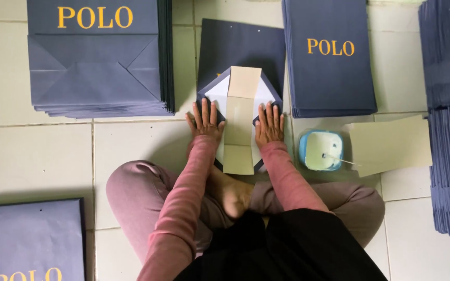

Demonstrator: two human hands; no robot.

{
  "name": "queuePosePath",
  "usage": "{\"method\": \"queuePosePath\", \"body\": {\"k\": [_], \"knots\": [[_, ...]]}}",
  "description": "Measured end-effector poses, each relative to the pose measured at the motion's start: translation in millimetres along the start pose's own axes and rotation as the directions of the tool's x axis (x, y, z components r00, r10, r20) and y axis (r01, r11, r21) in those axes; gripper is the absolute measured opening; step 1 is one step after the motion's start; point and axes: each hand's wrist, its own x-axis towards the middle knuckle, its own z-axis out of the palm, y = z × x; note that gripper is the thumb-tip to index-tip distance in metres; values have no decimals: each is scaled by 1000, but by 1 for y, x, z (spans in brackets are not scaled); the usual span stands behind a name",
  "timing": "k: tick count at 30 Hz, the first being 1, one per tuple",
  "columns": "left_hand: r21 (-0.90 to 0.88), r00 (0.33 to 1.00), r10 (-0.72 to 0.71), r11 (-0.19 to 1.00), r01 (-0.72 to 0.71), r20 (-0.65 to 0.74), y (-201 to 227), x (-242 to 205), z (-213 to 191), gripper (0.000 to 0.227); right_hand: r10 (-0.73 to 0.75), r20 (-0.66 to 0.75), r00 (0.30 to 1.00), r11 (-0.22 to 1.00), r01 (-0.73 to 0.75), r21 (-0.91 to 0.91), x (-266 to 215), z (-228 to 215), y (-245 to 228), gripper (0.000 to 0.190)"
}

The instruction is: Applying glue to paper bag flaps, inserting cardboard reinforcements, and folding the base to assemble the bags.

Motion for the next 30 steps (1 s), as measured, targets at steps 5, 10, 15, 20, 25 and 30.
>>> {"method": "queuePosePath", "body": {"k": [5,10,15,20,25,30], "knots": [[93,993,-27,996,16,113,7,-7,-5,79,-6,24,1000,1000,6,5,1,7,8,61],[155,974,-52,988,18,220,18,-28,-31,78,65,46,997,998,-64,-23,-9,-18,-4,62],[169,971,-66,985,27,228,10,-18,-10,78,140,388,911,981,-180,67,9,-19,2,84],[135,963,-58,991,23,262,9,-25,-20,76,-123,-287,950,848,251,467,-50,-90,119,38],[149,959,-71,988,30,273,12,-24,-21,75,-19,-68,997,979,4,-206,-126,-154,240,19],[146,957,-85,988,46,276,12,-23,-21,76,179,97,979,976,-165,-142,-158,-126,276,16]]}}
